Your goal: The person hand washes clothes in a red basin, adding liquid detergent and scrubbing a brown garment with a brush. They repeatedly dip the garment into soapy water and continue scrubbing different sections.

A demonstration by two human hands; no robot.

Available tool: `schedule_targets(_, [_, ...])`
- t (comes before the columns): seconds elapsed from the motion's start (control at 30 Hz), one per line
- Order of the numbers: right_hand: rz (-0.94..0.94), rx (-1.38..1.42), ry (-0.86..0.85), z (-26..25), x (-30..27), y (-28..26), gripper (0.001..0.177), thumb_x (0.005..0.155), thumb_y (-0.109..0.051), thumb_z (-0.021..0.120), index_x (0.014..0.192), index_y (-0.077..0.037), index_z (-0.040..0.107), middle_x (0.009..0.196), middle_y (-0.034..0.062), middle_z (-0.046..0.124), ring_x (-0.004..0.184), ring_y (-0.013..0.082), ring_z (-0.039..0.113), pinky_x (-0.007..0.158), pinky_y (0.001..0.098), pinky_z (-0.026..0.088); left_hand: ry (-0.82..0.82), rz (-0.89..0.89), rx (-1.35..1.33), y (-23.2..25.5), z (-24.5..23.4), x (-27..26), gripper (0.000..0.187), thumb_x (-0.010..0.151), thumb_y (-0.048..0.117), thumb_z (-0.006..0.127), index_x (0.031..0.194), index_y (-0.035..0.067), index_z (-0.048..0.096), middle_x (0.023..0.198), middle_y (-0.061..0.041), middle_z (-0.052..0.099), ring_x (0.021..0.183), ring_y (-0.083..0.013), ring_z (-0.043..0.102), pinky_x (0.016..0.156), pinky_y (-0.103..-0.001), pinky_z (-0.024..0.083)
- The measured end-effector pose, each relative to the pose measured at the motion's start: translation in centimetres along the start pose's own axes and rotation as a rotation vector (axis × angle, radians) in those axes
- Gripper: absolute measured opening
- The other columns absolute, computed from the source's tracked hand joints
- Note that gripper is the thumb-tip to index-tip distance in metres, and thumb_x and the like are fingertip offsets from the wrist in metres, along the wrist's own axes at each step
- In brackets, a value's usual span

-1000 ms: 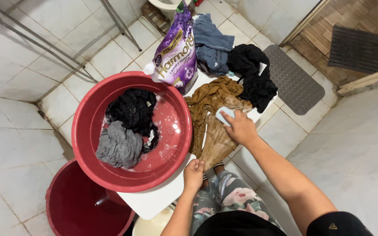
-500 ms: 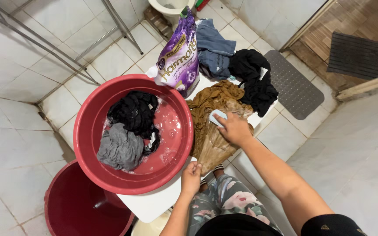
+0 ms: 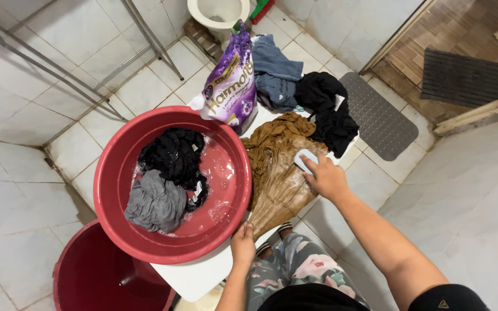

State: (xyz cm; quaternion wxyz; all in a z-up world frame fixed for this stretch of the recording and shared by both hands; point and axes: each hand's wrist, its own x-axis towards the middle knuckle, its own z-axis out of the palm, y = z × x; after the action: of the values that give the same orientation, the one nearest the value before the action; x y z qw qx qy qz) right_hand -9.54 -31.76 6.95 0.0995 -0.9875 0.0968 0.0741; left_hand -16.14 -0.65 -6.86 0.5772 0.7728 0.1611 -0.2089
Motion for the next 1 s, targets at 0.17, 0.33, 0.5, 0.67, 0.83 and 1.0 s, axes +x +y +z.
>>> schedule_targets(0.17, [0.112, 0.551, 0.311, 3.5, -1.3, 1.4, 0.065, 0.088, -0.027, 0.07, 0.149, -0.018, 0.047, 0.118, 0.0163, 0.061, 0.105, 0.0332, 0.064, 0.088, 0.0438, 0.053, 0.084, 0.117, 0.444, 6.2, 0.5, -2.5, 0.043, 0.095, 0.025, 0.062, 0.131, 0.002, 0.062, 0.109, -0.02, 0.072, 0.108, -0.0379, 0.067, 0.099, -0.044, 0.048])
schedule_targets(0.33, [0.602, 1.322, 0.348, 8.2, -2.3, 6.3, 0.052, 0.083, -0.01, 0.066, 0.132, 0.001, 0.052, 0.114, 0.011, 0.068, 0.099, 0.019, 0.067, 0.083, 0.0334, 0.055, 0.158, 0.634, 0.713, 11.9, 3.6, -5.4, 0.063, 0.075, 0.021, 0.076, 0.132, 0.003, 0.057, 0.133, -0.021, 0.059, 0.124, -0.0424, 0.05, 0.103, -0.056, 0.036])
schedule_targets(0.5, [0.66, 1.423, 0.111, 9.7, -2.0, 9.0, 0.056, 0.078, -0.004, 0.062, 0.133, 0.0, 0.054, 0.105, 0.0127, 0.067, 0.086, 0.0216, 0.066, 0.073, 0.0348, 0.054, -0.196, 0.626, 0.815, 13.6, 8.9, -2.8, 0.059, 0.082, 0.028, 0.077, 0.134, 0.008, 0.057, 0.124, -0.013, 0.057, 0.118, -0.0348, 0.051, 0.101, -0.05, 0.04])
schedule_targets(0.67, [0.589, 1.777, -0.197, 8.8, -1.5, 8.9, 0.055, 0.079, -0.014, 0.054, 0.132, 0.001, 0.053, 0.107, 0.0176, 0.069, 0.08, 0.0262, 0.069, 0.073, 0.0385, 0.059, -0.192, 0.88, 1.02, 12.1, 11.0, 0.5, 0.033, 0.084, 0.017, 0.072, 0.117, 0.013, 0.067, 0.115, -0.008, 0.063, 0.113, -0.0316, 0.055, 0.096, -0.048, 0.042])
schedule_targets(0.83, [0.549, 2.03, -0.39, 6.8, -2.3, 8.5, 0.067, 0.079, -0.022, 0.053, 0.141, 0.001, 0.05, 0.12, 0.0243, 0.068, 0.083, 0.0275, 0.07, 0.076, 0.0395, 0.06, -0.045, 0.752, 0.644, 13.0, 7.8, 0.3, 0.026, 0.085, 0.007, 0.065, 0.11, 0.011, 0.071, 0.11, -0.01, 0.067, 0.109, -0.0327, 0.06, 0.096, -0.047, 0.045])
schedule_targets(1.0, [0.524, 2.265, -0.432, 5.0, -2.2, 8.1, 0.074, 0.075, -0.027, 0.056, 0.144, -0.003, 0.046, 0.131, 0.0212, 0.065, 0.097, 0.0326, 0.068, 0.08, 0.0464, 0.058, 0.099, 0.573, 0.094, 15.1, 3.5, -4.0, 0.011, 0.097, 0.007, 0.058, 0.105, 0.001, 0.062, 0.111, -0.013, 0.066, 0.101, -0.0307, 0.066, 0.09, -0.037, 0.054])
